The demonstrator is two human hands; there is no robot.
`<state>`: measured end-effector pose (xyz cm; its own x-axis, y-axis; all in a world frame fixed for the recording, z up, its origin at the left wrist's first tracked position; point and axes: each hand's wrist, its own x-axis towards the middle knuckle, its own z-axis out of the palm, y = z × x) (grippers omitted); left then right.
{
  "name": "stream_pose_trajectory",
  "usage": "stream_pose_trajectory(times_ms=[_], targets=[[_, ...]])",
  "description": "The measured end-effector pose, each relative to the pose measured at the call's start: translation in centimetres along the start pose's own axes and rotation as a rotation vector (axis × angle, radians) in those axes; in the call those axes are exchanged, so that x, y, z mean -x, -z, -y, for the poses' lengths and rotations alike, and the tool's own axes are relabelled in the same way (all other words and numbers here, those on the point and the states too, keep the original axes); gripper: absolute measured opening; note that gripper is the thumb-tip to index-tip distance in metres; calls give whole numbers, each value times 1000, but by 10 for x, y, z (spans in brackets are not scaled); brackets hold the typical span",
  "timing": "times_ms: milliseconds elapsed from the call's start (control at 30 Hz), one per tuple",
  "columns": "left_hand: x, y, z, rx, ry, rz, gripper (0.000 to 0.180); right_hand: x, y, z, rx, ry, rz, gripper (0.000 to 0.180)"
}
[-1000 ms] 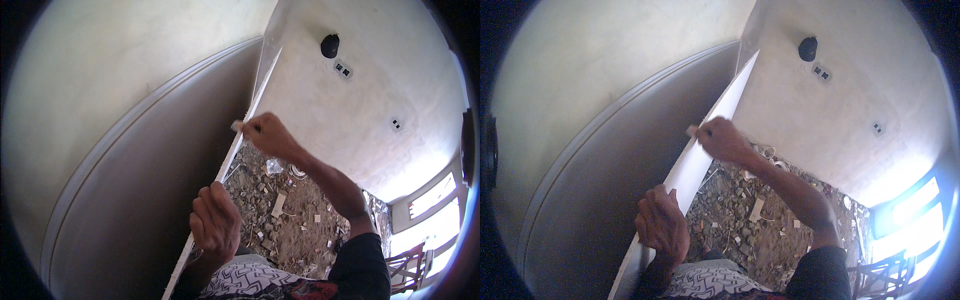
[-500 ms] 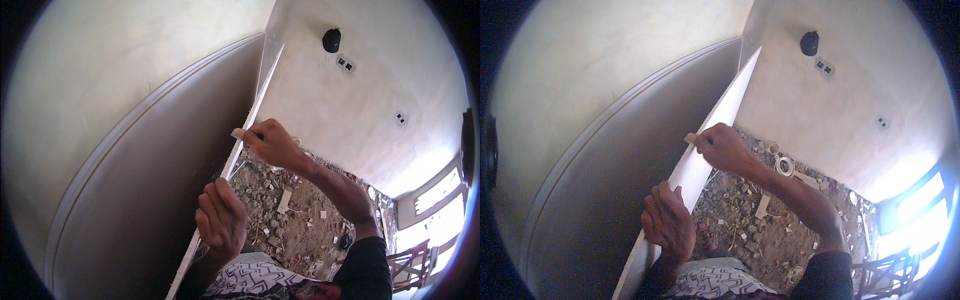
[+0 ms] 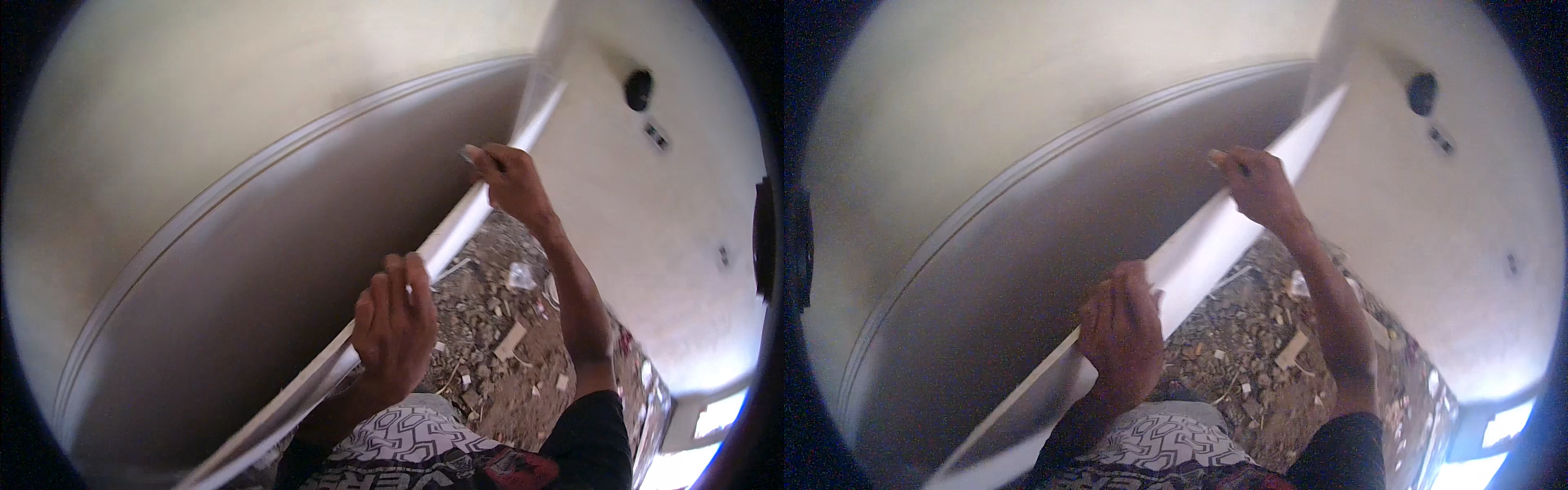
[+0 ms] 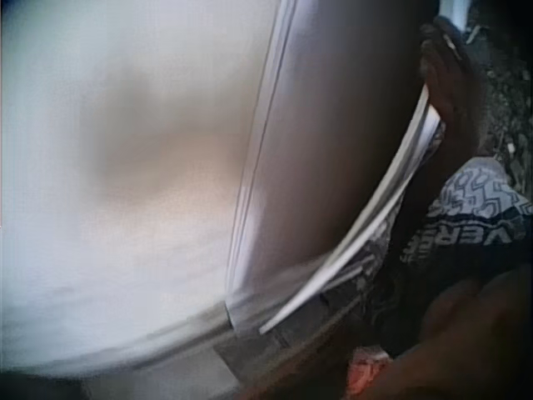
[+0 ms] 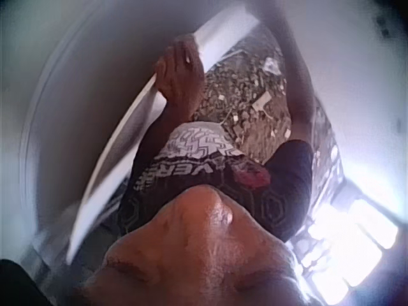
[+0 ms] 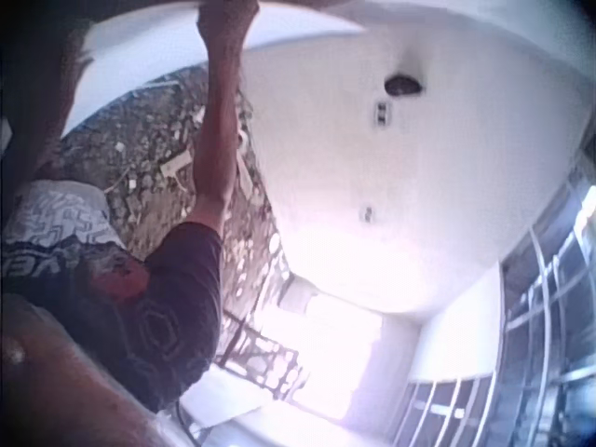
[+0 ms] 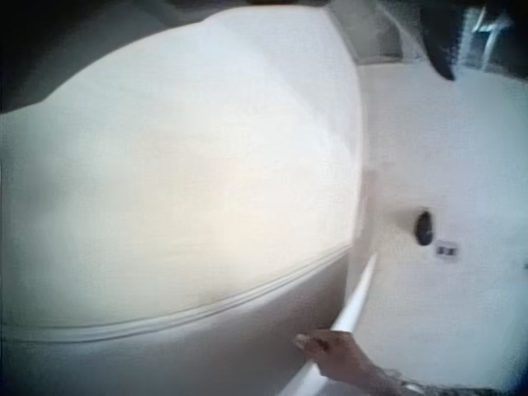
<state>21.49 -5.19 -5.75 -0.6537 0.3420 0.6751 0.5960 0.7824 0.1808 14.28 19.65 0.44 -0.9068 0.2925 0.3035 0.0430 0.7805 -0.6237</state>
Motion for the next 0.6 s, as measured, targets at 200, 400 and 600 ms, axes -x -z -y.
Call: stream_pose_trajectory(times_ms=[200,400,600], targets=[[91,113,42,-197,106,46,62,13,-12,-8,-194,-18,-40,39],[188,212,147,-723,267,-98,65,18,-14,-12,-143,113,-104,33],[231,185,177,-645,345,-192,65,40,8,5,-52,369,-285,28]])
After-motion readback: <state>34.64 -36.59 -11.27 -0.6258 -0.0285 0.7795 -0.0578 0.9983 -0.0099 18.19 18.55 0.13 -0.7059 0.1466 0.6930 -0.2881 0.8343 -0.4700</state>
